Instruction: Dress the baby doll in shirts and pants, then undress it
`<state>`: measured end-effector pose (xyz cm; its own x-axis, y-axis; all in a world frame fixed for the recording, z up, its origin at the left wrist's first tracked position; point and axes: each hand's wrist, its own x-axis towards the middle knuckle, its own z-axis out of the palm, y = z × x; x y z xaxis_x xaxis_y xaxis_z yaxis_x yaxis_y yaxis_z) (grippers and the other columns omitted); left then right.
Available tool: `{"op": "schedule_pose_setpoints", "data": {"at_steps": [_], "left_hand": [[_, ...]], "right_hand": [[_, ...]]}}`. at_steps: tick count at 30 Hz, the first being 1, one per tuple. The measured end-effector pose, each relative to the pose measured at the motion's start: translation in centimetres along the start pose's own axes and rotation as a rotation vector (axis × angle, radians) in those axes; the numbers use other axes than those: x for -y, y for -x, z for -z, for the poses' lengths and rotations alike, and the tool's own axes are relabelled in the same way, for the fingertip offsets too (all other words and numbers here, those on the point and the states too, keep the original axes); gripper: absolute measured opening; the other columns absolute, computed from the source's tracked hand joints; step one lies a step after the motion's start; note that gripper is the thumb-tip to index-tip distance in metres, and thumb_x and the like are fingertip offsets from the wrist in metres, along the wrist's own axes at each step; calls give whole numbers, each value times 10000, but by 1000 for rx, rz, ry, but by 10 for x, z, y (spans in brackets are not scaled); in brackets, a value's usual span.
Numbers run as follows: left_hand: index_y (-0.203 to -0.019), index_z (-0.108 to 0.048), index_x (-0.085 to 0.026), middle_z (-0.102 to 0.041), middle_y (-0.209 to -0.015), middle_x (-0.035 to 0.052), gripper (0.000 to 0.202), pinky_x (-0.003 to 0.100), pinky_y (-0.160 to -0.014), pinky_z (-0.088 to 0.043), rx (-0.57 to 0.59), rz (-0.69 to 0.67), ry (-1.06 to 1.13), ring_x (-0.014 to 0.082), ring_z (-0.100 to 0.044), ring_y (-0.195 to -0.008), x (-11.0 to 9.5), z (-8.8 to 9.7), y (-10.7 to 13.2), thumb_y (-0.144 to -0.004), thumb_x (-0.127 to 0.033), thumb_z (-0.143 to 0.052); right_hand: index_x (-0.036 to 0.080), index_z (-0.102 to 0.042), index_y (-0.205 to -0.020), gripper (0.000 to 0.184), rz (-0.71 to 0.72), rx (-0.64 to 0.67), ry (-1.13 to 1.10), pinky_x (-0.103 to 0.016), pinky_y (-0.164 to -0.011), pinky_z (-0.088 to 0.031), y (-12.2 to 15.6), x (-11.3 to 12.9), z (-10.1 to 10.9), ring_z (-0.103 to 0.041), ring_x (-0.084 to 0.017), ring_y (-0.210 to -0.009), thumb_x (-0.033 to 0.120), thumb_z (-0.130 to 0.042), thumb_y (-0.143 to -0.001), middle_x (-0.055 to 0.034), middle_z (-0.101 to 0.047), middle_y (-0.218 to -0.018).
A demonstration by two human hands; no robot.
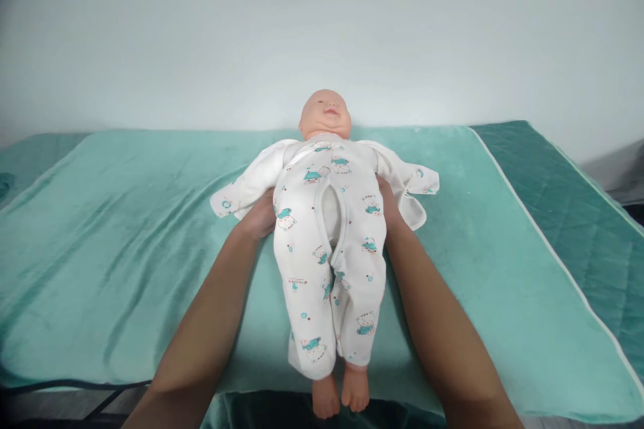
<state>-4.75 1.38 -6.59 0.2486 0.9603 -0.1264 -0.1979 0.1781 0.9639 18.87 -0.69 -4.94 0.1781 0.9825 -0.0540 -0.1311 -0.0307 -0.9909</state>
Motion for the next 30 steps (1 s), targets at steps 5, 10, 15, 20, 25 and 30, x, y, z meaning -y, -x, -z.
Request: {"op": "schedule_pose_setpoints", "data": {"at_steps": [5, 10, 15, 20, 25, 30], "left_hand": [[-802, -786, -162, -787, -844, 68, 248, 427, -909, -575, -106, -37, 54, 338, -705, -985, 0, -12, 2, -625, -319, -861], [-975, -780, -198, -778, -1011, 52, 296, 414, -973, -544, -134, -156, -67, 318, -667, -1084, 8, -7, -2, -720, -346, -808], [-998, -757, -237, -752, -1114, 35, 221, 413, -1111, -445, -145, -221, -162, 302, -606, -1194, 18, 4, -9, -803, -341, -741], [-1009, -753, -250, -738, -1183, 43, 253, 419, -1076, -481, -163, -130, -58, 309, -612, -1209, 19, 3, -5, -783, -363, -757], [-1043, -755, -234, -756, -1116, 81, 379, 453, -1029, -518, -141, -58, 2, 331, -634, -1187, 15, -1, -1, -811, -527, -688], [-1073, -752, -187, -759, -1132, 93, 477, 503, -1122, -438, -85, -81, -151, 352, -608, -1227, 1, -5, 2, -733, -523, -756]], "right_hand": [[260, -639, -701, 65, -26, -30, 32, -470, -960, -527, -1, 1, -3, -615, -321, -1091, 321, -658, -695, -72, -742, -877], [251, -633, -664, 84, -26, -67, 46, -476, -949, -530, -4, 0, -6, -621, -327, -1072, 317, -623, -717, -66, -723, -780], [227, -700, -744, 163, 93, 100, 98, -405, -974, -510, -5, -1, -3, -614, -306, -1114, 383, -716, -704, -61, -757, -879], [221, -717, -796, 184, 182, 95, 162, -389, -1008, -472, -7, -4, 0, -596, -289, -1133, 390, -724, -723, -64, -764, -929], [245, -713, -812, 173, 237, 90, 222, -420, -1029, -463, -9, -12, 1, -590, -310, -1139, 410, -699, -762, -66, -764, -966], [245, -701, -790, 136, 280, 52, 275, -486, -1016, -466, -11, -19, 4, -593, -357, -1129, 378, -677, -783, -86, -759, -954]]}}
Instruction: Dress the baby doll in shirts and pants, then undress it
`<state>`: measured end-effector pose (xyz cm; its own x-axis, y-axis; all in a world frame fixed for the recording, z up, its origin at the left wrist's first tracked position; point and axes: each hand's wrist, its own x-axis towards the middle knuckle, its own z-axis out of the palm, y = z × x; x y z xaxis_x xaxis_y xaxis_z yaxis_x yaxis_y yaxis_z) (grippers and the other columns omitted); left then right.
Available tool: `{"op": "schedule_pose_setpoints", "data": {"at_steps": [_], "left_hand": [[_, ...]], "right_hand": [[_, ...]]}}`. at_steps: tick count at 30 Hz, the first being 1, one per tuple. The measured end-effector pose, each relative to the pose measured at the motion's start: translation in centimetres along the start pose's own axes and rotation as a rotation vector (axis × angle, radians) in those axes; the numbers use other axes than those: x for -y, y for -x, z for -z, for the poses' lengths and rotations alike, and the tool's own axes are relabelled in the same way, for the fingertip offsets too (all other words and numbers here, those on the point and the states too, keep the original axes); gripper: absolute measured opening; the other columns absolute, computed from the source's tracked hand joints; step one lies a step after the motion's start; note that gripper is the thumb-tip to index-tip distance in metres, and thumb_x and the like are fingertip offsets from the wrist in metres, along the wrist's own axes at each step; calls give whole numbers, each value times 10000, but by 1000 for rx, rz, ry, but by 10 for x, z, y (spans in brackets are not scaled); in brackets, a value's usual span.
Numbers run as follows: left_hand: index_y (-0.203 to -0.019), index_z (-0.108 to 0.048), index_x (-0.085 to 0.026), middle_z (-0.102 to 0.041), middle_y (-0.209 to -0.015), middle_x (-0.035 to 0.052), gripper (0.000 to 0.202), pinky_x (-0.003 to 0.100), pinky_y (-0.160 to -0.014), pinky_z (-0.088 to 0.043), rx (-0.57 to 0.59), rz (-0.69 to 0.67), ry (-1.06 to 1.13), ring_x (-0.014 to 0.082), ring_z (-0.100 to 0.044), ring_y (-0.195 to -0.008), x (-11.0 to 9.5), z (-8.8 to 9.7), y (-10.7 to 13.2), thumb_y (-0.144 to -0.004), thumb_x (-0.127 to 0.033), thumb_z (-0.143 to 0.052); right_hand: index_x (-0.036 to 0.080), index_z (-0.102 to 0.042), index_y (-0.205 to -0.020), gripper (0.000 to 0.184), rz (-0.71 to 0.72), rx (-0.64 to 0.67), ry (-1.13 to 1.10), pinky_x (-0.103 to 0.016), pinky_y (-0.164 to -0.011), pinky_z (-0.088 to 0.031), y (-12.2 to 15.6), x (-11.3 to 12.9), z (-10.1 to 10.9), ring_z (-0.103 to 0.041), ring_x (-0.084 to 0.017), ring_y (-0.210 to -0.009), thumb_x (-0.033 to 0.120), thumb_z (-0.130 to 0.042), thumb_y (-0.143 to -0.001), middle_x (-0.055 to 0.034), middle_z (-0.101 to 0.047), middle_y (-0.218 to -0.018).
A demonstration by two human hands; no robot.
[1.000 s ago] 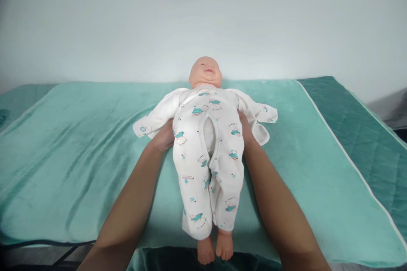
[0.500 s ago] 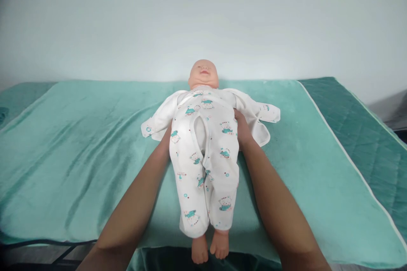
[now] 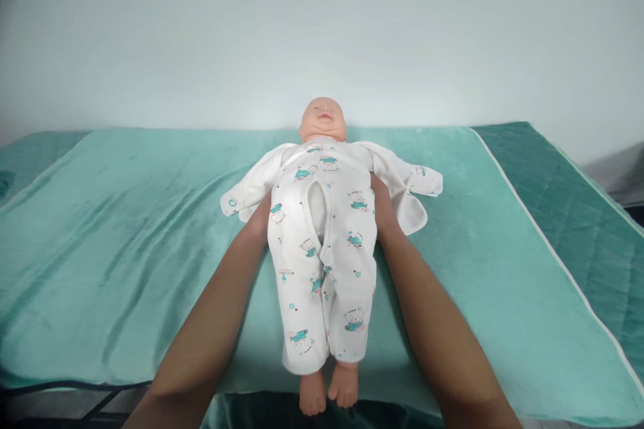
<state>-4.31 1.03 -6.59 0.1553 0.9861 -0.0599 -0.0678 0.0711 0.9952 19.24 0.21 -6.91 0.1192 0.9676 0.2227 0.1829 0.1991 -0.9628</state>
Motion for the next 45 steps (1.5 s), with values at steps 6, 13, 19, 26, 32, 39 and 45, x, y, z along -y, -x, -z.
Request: {"op": "schedule_pose_setpoints", "data": {"at_steps": [6, 13, 19, 26, 32, 39, 45], "left_hand": [[-1004, -771, -156, -790, -920, 85, 398, 455, -938, -545, 134, 90, -20, 320, -696, -994, -11, 8, 1, -693, -404, -781], [-942, -777, -170, -778, -871, 29, 255, 325, -738, -526, -172, -31, -251, 210, -677, -785, -9, 12, -1, -763, -233, -606], [-998, -731, -195, -773, -954, 38, 221, 313, -830, -513, -390, -219, -395, 189, -691, -897, 5, 14, -10, -845, -254, -583], [-982, -727, -220, -736, -1007, 36, 175, 328, -911, -482, -450, -476, -551, 189, -648, -976, -3, 10, -27, -905, -323, -607], [-772, -672, -215, -666, -886, 24, 143, 330, -889, -443, -336, -449, -567, 190, -586, -925, -8, 11, -51, -874, -313, -658], [-865, -647, -187, -694, -1025, 50, 251, 314, -890, -456, -28, -318, -373, 180, -613, -959, -16, 13, -80, -868, -438, -655], [-811, -634, -193, -691, -1115, 45, 232, 315, -953, -453, 66, -326, -344, 186, -615, -1054, -17, 15, -81, -850, -419, -668]], "right_hand": [[202, -744, -947, 225, 21, -10, 132, -475, -955, -482, -2, -6, 6, -638, -312, -1041, 296, -627, -780, -75, -759, -1051], [188, -744, -958, 246, -83, -239, 68, -397, -840, -508, -6, -10, 5, -658, -232, -899, 326, -609, -805, -49, -762, -950], [208, -721, -956, 186, 70, -363, 123, -374, -854, -506, -6, -8, 2, -666, -198, -886, 287, -580, -866, -37, -744, -940], [261, -725, -1028, 205, 180, -247, 62, -388, -911, -514, -4, -4, -4, -665, -199, -973, 298, -573, -896, -21, -742, -1051], [270, -729, -1024, 193, 220, -220, 35, -429, -1001, -488, -11, -5, -6, -661, -210, -1053, 285, -575, -908, -19, -742, -1083], [262, -684, -984, 137, 287, -131, 110, -426, -1020, -463, -37, -7, -11, -624, -226, -1121, 338, -633, -882, -45, -704, -1150], [231, -598, -839, 269, 128, 137, 113, -436, -1037, -416, -61, 5, -8, -611, -256, -1146, 475, -709, -822, -62, -699, -1223]]}}
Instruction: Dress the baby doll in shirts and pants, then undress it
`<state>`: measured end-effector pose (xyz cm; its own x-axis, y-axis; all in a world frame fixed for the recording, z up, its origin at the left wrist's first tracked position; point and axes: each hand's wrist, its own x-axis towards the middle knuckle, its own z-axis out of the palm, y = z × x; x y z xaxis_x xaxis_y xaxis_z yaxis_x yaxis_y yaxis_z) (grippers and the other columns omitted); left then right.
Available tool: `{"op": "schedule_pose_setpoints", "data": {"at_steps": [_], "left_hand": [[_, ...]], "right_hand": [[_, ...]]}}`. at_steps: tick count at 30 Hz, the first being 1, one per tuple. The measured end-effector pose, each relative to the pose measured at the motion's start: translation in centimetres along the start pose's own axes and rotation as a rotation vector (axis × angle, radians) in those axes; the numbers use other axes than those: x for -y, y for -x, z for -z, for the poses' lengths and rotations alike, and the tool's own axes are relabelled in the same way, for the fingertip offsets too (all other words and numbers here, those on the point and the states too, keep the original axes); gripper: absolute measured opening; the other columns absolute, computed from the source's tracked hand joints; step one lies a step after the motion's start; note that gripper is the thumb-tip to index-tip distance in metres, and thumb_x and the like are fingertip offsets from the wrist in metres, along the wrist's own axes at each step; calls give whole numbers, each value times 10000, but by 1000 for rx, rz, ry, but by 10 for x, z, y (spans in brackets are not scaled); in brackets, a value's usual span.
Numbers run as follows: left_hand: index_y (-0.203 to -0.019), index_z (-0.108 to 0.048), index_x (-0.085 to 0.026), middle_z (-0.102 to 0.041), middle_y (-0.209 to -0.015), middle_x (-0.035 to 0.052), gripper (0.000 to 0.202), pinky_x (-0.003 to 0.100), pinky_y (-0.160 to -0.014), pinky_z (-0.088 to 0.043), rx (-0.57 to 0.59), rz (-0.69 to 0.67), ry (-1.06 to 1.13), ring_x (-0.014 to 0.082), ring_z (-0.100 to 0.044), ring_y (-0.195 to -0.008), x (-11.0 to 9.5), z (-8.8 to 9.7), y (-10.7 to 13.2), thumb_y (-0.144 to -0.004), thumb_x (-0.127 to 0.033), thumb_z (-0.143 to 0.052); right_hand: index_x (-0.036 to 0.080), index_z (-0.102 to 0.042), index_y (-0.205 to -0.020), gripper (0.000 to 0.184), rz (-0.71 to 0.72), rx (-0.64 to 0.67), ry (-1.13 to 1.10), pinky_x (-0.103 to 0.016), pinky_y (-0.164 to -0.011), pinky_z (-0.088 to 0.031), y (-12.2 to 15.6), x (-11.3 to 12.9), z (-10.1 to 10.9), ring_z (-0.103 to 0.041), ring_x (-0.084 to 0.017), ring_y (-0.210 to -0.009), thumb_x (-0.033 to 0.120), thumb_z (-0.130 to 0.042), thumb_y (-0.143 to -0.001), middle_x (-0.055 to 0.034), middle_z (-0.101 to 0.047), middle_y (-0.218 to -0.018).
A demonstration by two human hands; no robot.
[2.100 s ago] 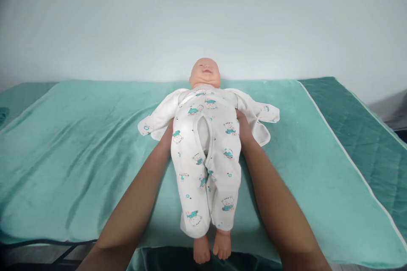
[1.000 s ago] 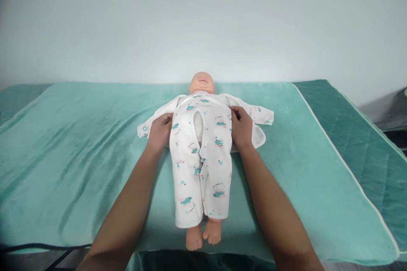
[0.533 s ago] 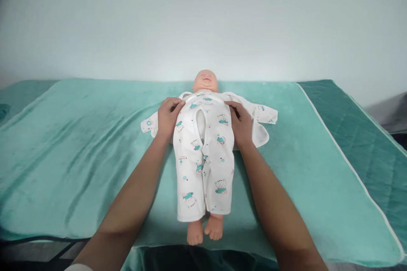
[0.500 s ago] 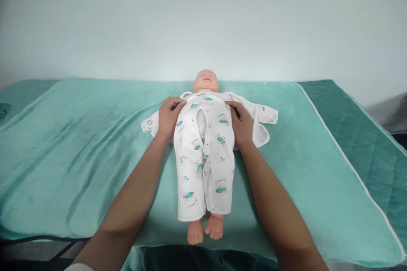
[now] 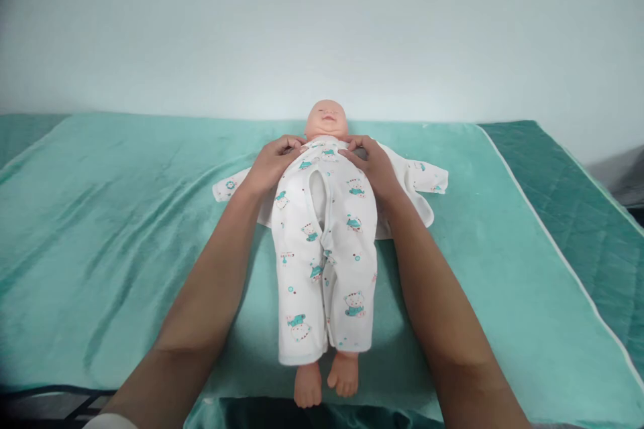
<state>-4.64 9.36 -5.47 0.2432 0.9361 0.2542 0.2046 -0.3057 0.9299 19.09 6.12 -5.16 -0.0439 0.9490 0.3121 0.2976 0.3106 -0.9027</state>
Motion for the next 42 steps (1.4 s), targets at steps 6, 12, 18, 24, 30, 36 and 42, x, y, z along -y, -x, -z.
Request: {"op": "schedule_pose_setpoints", "data": {"at_steps": [6, 12, 18, 24, 30, 36, 42], "left_hand": [[-763, -590, -205, -653, -857, 8, 183, 298, -819, -464, -77, 18, 6, 169, -593, -865, 2, -6, -3, -854, -348, -659], [-653, -504, -203, -503, -625, -25, 246, 288, -710, -417, -194, 35, -65, 147, -498, -688, 5, -12, -18, -860, -234, -633], [-839, -600, -207, -668, -841, 6, 56, 303, -808, -458, -275, -47, -130, 166, -605, -817, 8, -16, -2, -887, -217, -572], [-941, -664, -225, -697, -1120, 78, 147, 379, -1024, -420, -342, -187, -434, 229, -587, -1111, 11, -12, 39, -925, -210, -519], [-1096, -647, -234, -670, -1188, 87, 203, 396, -1042, -427, -348, -232, -484, 230, -573, -1172, 6, -13, 102, -945, -229, -511], [-1084, -612, -221, -671, -1098, 70, 194, 370, -945, -496, -265, -165, -459, 212, -628, -1071, -16, -22, 183, -924, -170, -512], [-1168, -576, -268, -653, -1107, 75, 282, 395, -892, -553, -124, -231, -400, 217, -644, -1045, -43, -36, 277, -899, -191, -611]], "right_hand": [[216, -566, -719, 315, -13, 142, -17, -378, -933, -440, -19, 1, 4, -607, -225, -1018, 477, -695, -839, -33, -704, -1005], [228, -555, -717, 204, -21, -80, 180, -309, -694, -404, -29, -9, -5, -426, -129, -629, 332, -650, -865, 55, -423, -610], [230, -627, -836, 121, -8, -117, 65, -337, -809, -482, -17, -8, -7, -599, -167, -785, 346, -659, -830, 16, -646, -782], [237, -683, -1055, 214, 57, -242, 53, -424, -1030, -461, 26, -9, -3, -632, -210, -1111, 312, -588, -878, -45, -712, -1143], [264, -655, -1182, 274, 166, -351, 118, -472, -1066, -462, 97, 15, -5, -608, -223, -1207, 272, -521, -944, -66, -675, -1264], [282, -599, -1240, 331, 286, -183, 293, -563, -1062, -474, 214, 47, -9, -565, -288, -1288, 202, -592, -918, -119, -595, -1370], [324, -498, -1391, 562, 258, -73, 394, -548, -939, -567, 294, 49, -7, -604, -307, -1183, 155, -643, -875, -127, -600, -1296]]}}
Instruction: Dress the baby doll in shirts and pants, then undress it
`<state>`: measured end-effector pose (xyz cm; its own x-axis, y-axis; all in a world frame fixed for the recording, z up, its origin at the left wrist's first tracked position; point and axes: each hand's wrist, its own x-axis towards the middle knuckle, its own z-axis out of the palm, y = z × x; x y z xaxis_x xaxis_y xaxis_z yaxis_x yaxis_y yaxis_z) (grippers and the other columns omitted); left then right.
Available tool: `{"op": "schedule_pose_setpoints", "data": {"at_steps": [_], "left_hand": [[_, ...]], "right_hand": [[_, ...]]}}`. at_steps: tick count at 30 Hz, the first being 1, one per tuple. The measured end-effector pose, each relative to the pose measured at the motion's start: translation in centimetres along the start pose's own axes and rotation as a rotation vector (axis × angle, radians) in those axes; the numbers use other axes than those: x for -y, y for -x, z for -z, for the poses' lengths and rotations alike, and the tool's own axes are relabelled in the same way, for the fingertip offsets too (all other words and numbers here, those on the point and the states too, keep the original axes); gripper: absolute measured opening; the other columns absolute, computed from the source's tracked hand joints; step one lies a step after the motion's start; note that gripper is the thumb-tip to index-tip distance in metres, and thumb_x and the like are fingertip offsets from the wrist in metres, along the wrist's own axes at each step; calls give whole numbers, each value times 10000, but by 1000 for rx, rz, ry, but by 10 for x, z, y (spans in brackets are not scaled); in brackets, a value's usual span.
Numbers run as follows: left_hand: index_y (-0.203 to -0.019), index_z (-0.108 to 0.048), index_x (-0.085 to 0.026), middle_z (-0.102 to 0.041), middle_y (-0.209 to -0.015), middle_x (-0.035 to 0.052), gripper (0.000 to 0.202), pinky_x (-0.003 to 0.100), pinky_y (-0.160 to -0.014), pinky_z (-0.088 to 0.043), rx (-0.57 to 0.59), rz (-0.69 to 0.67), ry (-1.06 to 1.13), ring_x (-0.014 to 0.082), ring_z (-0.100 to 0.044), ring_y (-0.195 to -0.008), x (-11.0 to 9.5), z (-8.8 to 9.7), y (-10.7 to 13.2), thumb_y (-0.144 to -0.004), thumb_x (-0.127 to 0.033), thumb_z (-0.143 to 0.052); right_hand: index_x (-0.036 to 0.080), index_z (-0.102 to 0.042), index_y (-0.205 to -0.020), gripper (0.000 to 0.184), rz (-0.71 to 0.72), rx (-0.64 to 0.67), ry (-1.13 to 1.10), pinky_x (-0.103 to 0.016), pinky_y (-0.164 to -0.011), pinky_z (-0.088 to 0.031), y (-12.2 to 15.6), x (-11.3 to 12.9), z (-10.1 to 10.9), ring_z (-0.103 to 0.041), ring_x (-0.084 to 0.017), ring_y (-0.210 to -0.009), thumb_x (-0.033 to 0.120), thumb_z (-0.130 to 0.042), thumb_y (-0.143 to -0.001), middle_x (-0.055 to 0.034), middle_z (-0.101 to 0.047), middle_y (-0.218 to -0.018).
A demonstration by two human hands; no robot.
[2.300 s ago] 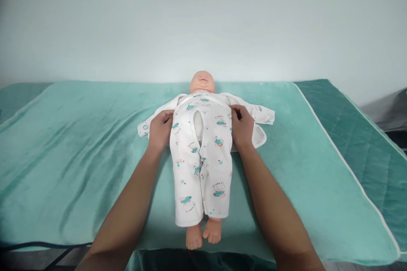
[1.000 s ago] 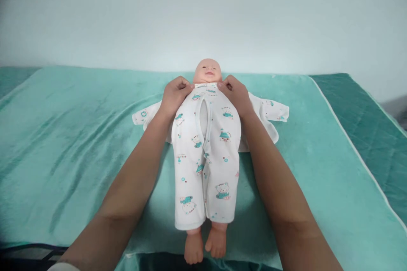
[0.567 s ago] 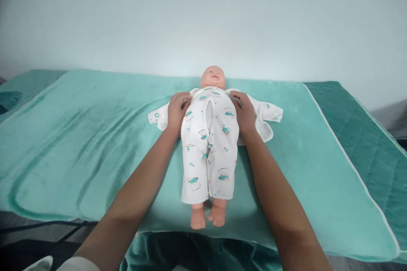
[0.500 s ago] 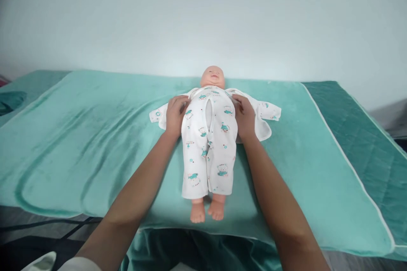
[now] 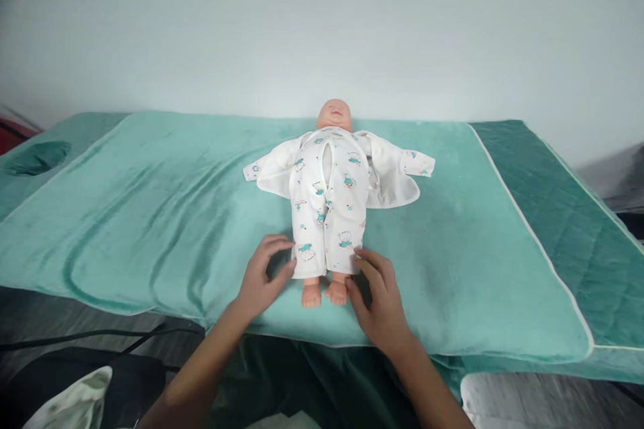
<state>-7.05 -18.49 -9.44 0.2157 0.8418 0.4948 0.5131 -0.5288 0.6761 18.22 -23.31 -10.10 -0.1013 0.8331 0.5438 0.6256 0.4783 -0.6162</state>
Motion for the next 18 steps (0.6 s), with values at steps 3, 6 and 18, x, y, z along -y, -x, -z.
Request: {"op": "schedule_pose_setpoints", "data": {"at_steps": [3, 6, 18], "left_hand": [[-1198, -561, -289, -652, -1114, 87, 340, 421, -842, -579, 34, -22, -40, 234, -658, -1021, -10, -5, 21, -884, -168, -613], [-1150, -566, -293, -673, -1053, 77, 294, 426, -786, -584, -7, -35, -101, 234, -672, -950, -14, -12, 22, -898, -142, -567], [-1102, -547, -302, -630, -821, 34, 363, 355, -603, -512, -32, -150, 6, 205, -620, -725, -35, 5, 37, -847, -45, -529]], "right_hand": [[328, -461, -1433, 612, 35, -7, 88, -540, -875, -589, 5, 4, -3, -624, -306, -1095, 135, -628, -877, -130, -615, -1221], [326, -499, -1391, 557, 75, 11, 167, -517, -823, -598, -3, 7, -9, -641, -297, -1024, 99, -568, -887, -123, -631, -1166], [295, -593, -1146, 292, 36, 25, 152, -431, -726, -593, -12, 0, -11, -672, -255, -887, 128, -559, -909, -83, -661, -1030]]}}
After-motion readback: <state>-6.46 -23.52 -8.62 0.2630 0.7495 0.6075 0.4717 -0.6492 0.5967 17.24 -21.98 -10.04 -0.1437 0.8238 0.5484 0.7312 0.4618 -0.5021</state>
